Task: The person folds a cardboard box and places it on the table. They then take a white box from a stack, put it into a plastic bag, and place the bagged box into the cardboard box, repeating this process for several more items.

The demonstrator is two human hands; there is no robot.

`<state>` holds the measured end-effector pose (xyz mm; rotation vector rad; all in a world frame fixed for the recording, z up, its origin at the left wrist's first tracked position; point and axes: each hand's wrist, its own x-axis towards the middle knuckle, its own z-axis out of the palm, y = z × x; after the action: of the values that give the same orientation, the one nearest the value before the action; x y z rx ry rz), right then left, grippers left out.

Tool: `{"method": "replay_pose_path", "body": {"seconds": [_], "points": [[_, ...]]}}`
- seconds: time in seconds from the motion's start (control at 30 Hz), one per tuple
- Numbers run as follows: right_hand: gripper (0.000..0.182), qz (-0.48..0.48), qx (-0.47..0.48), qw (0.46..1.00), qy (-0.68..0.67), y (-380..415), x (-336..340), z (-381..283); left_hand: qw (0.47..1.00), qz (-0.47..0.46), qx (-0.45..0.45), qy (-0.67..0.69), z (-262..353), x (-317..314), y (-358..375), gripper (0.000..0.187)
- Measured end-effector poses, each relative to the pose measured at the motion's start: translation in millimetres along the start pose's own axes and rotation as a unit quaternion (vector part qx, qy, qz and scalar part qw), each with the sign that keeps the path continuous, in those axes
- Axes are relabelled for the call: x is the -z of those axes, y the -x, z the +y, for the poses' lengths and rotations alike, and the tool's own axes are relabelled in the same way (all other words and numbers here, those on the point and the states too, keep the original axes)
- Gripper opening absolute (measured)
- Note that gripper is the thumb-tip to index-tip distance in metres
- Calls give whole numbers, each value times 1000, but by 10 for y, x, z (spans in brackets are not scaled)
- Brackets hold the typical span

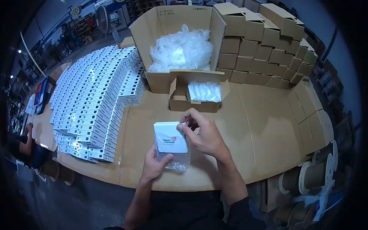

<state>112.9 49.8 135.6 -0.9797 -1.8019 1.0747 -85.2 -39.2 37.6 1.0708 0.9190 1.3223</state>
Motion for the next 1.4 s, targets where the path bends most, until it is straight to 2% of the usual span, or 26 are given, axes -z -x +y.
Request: {"method": "replay_pose_path", "body": {"seconds": [0.07,0.13,0.23,0.27,0.3,0.4,0.43,0.6,0.67,0.77,0.8,0.9,1.03,1.07,1.17,1.2,1.3,1.33,1.4], "points": [[16,-10,-12,1000,20,5,10,26,996,-32,38,70,-93,112,8,35],[18,-27,-33,999,19,17,0,100,991,19,43,129,-193,71,1,37],[25,-8,-37,987,-155,101,-102,261,973,66,52,214,-211,26,24,40],[36,3,-51,980,-194,130,-123,267,970,77,49,227,-208,28,25,41],[36,2,-57,976,-210,193,-155,313,966,88,47,240,-207,28,23,41],[36,8,-93,955,-282,413,-313,518,962,109,20,249,-213,51,-12,43],[31,24,-116,940,-319,470,-386,457,966,107,12,235,-243,73,-18,45],[15,112,-121,934,-316,548,-584,565,983,85,-39,157,-327,158,-49,47],[13,106,-98,936,-322,552,-569,569,989,92,-64,96,-359,195,-48,51],[10,106,-58,935,-334,563,-568,563,995,70,-78,2,-515,391,-47,48],[9,108,-44,934,-338,562,-567,559,992,89,-79,37,-432,313,-55,50],[11,98,-33,935,-338,524,-563,546,995,73,-69,-26,-283,274,-51,53],[8,143,-39,917,-370,565,-670,631,996,60,-59,40,-256,173,-93,61],[8,165,-49,914,-369,591,-697,657,992,39,-41,113,-211,126,-77,63],[9,224,-62,914,-332,574,-764,604,989,-21,-60,135,-331,120,-82,71],[9,243,-64,915,-315,562,-776,574,989,-29,-52,134,-332,137,-83,62],[10,213,-53,939,-266,566,-756,540,998,52,-8,34,-323,53,-60,45],[10,219,-45,937,-270,564,-751,528,990,76,32,118,-286,29,-68,30],[9,229,-27,933,-277,555,-744,510,987,83,40,133,-191,12,-69,26]]}}
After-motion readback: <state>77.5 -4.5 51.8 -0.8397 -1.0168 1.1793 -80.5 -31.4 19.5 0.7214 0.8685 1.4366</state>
